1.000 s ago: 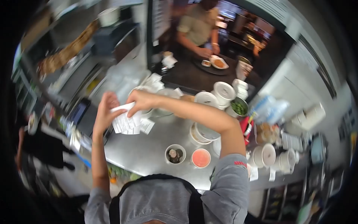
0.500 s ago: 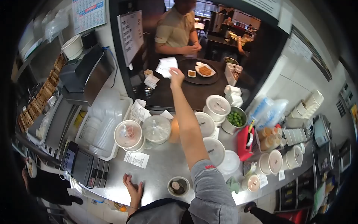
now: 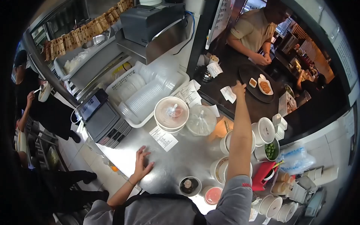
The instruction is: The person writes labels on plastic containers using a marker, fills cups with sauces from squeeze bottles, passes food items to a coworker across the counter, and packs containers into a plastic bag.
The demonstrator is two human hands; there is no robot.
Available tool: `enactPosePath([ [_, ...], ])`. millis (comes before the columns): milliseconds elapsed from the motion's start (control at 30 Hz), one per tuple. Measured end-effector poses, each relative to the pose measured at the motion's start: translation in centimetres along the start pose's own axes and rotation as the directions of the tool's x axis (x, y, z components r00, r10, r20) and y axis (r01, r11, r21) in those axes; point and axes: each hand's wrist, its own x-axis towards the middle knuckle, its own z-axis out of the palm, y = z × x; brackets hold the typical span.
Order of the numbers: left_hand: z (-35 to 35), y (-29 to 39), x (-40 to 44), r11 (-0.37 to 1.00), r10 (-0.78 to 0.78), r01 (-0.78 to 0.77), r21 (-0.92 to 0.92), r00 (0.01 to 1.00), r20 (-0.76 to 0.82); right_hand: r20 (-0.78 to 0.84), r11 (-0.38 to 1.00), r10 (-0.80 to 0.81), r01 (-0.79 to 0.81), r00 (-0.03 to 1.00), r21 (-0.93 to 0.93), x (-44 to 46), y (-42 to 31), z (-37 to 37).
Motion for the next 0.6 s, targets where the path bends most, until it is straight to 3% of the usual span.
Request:
enactPosePath([
  [67, -2.6, 2.1, 2.1, 0.964, 0.188, -0.159, 0.214, 0.974, -0.124, -0.115, 0.929, -0.363, 0.349, 0.925, -0.122, 0.3, -1.8, -5.5],
  [100, -5.0, 3.8, 4.8, 0.909, 0.304, -0.214, 0.358, 0.927, -0.217, 0.146, 0.937, -0.345, 0.348, 0.927, 0.004, -1.5, -4.3, -9.4],
  [133, -7.5, 4.9, 7.7, 0.853, 0.409, -0.225, 0.471, 0.849, -0.335, 0.398, 0.942, -0.335, 0.314, 0.854, 0.119, -4.5, -7.6, -13.9],
  [167, -10.3, 6.1, 11.0, 0.85, 0.446, -0.239, 0.469, 0.801, -0.4, 0.539, 0.924, -0.37, 0.361, 0.757, 0.128, -7.5, -10.3, -16.8],
  [233, -13.7, 5.7, 16.6, 0.915, 0.298, -0.136, 0.38, 0.863, -0.408, 0.706, 0.845, -0.477, 0.493, 0.523, 0.205, -13.9, -15.8, -19.7],
  [267, -14.3, 3.4, 19.1, 0.789, 0.265, -0.015, 0.614, 0.91, -0.318, 0.735, 0.779, -0.546, 0.566, 0.402, 0.27, -17.3, -18.3, -20.1],
  [300, -14.3, -0.3, 22.1, 0.688, 0.052, 0.12, 0.716, 0.976, -0.213, 0.72, 0.664, -0.631, 0.681, 0.289, 0.308, -20.2, -20.8, -19.7],
  [333, -13.9, -2.2, 24.6, 0.623, -0.104, 0.228, 0.748, 0.972, -0.209, 0.7, 0.532, -0.694, 0.774, 0.166, 0.344, -22.8, -23.3, -19.1],
  [367, -13.2, -3.6, 26.2, 0.541, -0.251, 0.32, 0.777, 0.944, -0.214, 0.674, 0.455, -0.726, 0.829, 0.134, 0.326, -25.5, -25.4, -18.5],
  [400, -12.8, -5.4, 27.0, 0.545, -0.247, 0.317, 0.776, 0.945, -0.213, 0.558, 0.433, -0.817, 0.796, 0.148, 0.423, -28.2, -26.7, -17.5],
  [467, -12.6, -8.5, 27.9, 0.701, -0.334, 0.441, 0.561, 0.898, -0.287, 0.452, 0.237, -0.892, 0.858, 0.006, 0.456, -30.4, -29.6, -14.7],
  [533, -12.1, -9.1, 28.1, 0.702, -0.33, 0.451, 0.551, 0.892, -0.31, 0.423, 0.282, -0.905, 0.802, 0.04, 0.527, -31.7, -31.6, -11.5],
  [600, -12.6, -8.0, 28.5, 0.702, -0.318, 0.459, 0.544, 0.886, -0.338, 0.434, 0.433, -0.881, 0.693, 0.189, 0.577, -32.1, -32.8, -8.0],
])
